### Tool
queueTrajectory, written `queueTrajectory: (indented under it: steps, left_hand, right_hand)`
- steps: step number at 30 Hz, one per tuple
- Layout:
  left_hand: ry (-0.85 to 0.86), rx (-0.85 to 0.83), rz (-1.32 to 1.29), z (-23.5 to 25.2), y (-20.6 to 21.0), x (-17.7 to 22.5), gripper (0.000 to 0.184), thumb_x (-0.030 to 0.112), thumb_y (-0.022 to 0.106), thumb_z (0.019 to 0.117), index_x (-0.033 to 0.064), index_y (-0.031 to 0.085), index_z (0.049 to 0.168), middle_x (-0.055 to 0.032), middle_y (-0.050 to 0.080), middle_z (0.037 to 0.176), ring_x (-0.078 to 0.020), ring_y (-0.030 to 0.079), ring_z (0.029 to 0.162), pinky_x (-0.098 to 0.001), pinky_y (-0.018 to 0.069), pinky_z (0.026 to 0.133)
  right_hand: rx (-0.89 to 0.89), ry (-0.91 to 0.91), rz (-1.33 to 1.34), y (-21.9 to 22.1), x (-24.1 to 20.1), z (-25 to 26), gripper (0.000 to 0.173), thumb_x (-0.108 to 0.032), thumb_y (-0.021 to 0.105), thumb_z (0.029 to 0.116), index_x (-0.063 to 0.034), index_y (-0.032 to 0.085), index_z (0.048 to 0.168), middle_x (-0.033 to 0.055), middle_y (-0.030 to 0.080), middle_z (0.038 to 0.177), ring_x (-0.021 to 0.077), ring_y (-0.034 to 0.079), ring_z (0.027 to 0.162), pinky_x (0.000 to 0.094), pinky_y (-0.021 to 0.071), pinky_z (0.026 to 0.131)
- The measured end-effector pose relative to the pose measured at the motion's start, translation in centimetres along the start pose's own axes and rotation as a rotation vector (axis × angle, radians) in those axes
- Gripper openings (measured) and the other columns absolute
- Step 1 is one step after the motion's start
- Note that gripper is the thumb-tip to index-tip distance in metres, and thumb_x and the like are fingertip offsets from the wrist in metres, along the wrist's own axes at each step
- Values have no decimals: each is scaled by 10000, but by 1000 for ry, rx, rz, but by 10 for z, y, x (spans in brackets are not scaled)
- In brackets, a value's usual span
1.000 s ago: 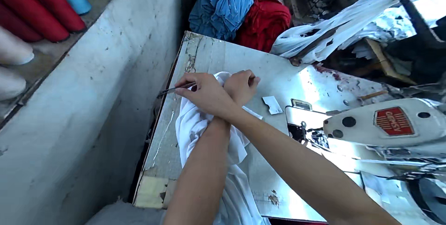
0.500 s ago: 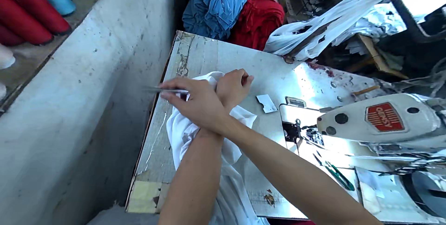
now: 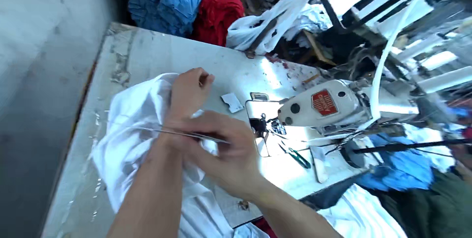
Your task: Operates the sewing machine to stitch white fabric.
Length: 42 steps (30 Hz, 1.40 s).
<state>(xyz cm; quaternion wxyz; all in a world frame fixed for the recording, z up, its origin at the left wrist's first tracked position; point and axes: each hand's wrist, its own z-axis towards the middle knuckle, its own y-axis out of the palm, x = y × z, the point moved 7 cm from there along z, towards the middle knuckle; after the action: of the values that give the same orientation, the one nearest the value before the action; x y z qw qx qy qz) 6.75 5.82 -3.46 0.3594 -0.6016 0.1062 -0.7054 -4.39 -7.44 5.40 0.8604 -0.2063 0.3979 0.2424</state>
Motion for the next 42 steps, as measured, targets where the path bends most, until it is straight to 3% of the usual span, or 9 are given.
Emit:
queueTrajectory:
  steps: [4, 9, 16, 19, 21, 25, 28, 36, 42]
  left_hand:
    - [-23, 23, -61, 2, 0, 2, 358, 334, 535, 1059, 22, 696, 1130, -161, 711, 1011, -313, 694, 945, -551, 543, 870]
    - [-4, 49, -73, 5, 2, -1, 338, 328, 542, 1052, 38, 702, 1116, -140, 716, 1004, -288, 702, 945, -517, 556, 864]
    - [-34, -19, -66, 8, 2, 1, 352, 342, 488, 1068, 52, 677, 1135, -138, 691, 1076, -298, 666, 1049, -526, 515, 900]
    - [205, 168, 15, 38, 26, -26, 405, 494, 466, 1033, 149, 677, 1016, -42, 677, 881, -211, 669, 822, -470, 527, 684]
    - [320, 287, 27, 62, 46, -46, 461, 580, 422, 1015, 194, 670, 981, -5, 644, 821, -182, 640, 759, -464, 500, 622]
    - [310, 346, 16, 79, 64, -57, 474, 614, 395, 1010, 224, 663, 976, 10, 630, 836, -182, 634, 786, -462, 494, 636]
    - [315, 369, -19, 87, 74, -62, 467, 610, 377, 1010, 235, 655, 1011, 20, 623, 869, -175, 629, 823, -453, 496, 664]
    - [286, 392, 1, 107, 97, -72, 555, 660, 304, 1009, 239, 624, 1175, 10, 621, 978, -190, 635, 922, -473, 519, 742]
    - [279, 375, 8, 112, 100, -72, 559, 664, 297, 1010, 238, 619, 1175, 5, 617, 964, -201, 633, 910, -477, 510, 727]
  right_hand:
    - [223, 40, -40, -106, -23, -56, 101, -151, 647, 1008, -147, 710, 1087, 111, 730, 1195, 227, 752, 991, 332, 658, 759]
    - [342, 32, -78, -163, -47, -64, 144, -254, 563, 1057, -162, 633, 1141, 83, 740, 1137, 228, 756, 949, 333, 647, 778]
    - [-7, 122, -687, -134, -17, -34, 126, -212, 449, 1107, -150, 524, 1188, 23, 757, 1110, 237, 767, 961, 377, 674, 808]
    - [-205, 280, -881, -126, 4, -28, 207, -123, 549, 1055, -114, 486, 1252, -2, 735, 1142, 188, 752, 999, 358, 664, 856]
    - [-332, 298, -999, -123, 12, -28, 293, -114, 596, 1019, -84, 481, 1287, 17, 721, 1163, 158, 735, 998, 331, 642, 864]
    - [-529, 303, -1209, -117, 27, -31, 281, -157, 586, 1020, -3, 584, 1256, 80, 731, 1144, 93, 720, 990, 270, 616, 873]
    - [-641, 316, -1334, -117, 38, -33, 273, -220, 556, 1035, -23, 658, 1194, 69, 745, 1113, 39, 710, 1000, 227, 592, 902]
    - [-651, 265, -1409, -125, 43, -33, 267, -221, 546, 1044, -23, 671, 1173, 97, 746, 1051, 55, 712, 951, 235, 587, 853]
    - [-670, 319, -1473, -122, 51, -35, 266, -230, 501, 1041, -49, 666, 1148, 79, 745, 1032, 40, 700, 933, 221, 565, 826]
